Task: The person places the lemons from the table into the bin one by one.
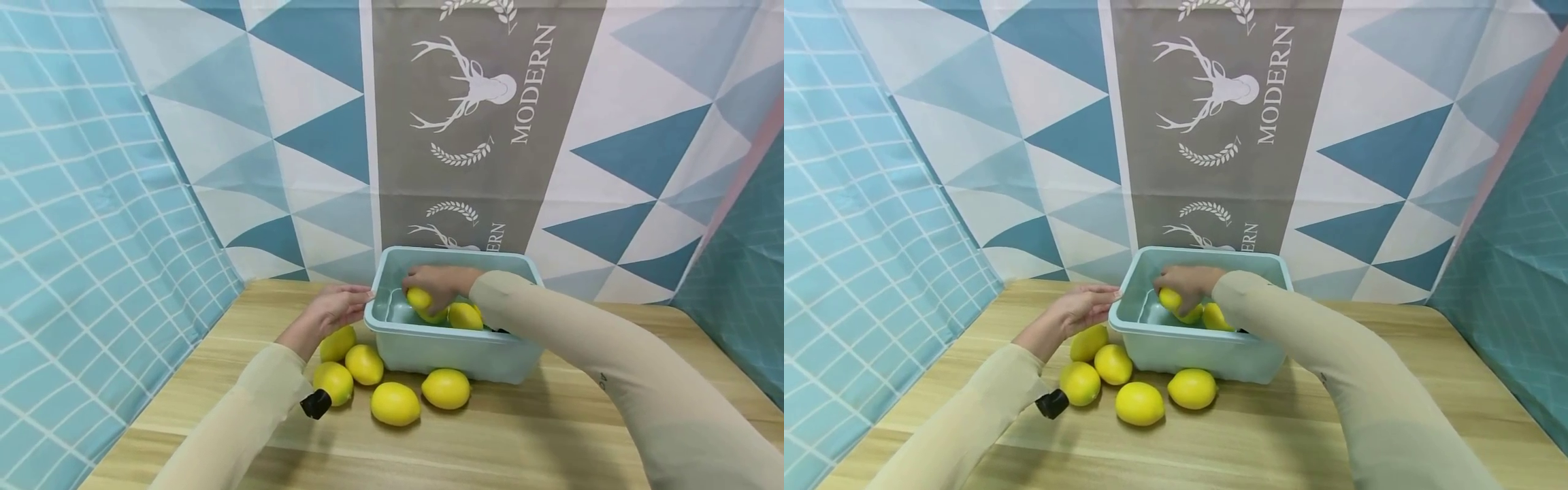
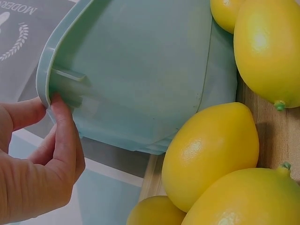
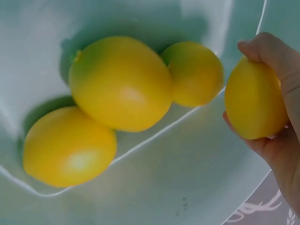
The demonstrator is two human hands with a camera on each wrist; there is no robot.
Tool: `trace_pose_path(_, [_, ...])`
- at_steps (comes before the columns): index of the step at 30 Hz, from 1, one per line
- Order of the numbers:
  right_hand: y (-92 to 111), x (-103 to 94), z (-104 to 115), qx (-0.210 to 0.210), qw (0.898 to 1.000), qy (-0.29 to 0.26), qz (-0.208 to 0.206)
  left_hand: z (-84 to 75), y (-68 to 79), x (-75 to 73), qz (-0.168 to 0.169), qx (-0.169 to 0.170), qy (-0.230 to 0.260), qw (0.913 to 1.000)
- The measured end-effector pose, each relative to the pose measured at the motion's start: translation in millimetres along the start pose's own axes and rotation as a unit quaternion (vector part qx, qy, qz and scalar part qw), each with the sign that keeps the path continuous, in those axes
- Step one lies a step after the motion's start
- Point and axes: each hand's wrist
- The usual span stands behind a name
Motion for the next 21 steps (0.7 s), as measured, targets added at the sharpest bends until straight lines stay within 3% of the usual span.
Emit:
trace_pose_path(7, [-3.9,-1.9,2.3,-0.003,1.0,-0.012,-0.01,0.4,0.1,1.6,0.004,0.002,-0.001,1.0])
trace_pose_path(15, [8.1,-14.3,2.0,0.003,1.0,-0.018,-0.021,-1.3,3.8,2.9,0.009,0.006,0.0,0.9999])
trace_pose_path(21, [18.7,-29.2,3.7,0.018,0.999,0.016,-0.032,0.5,3.1,1.2,0.007,0.002,0.004,1.0])
Point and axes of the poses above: each hand's wrist, its own y-axis away from the middle knuckle, its own x-axis out of the palm, z = x × y, and after that the axes turned 13 degrees about y, right-handed
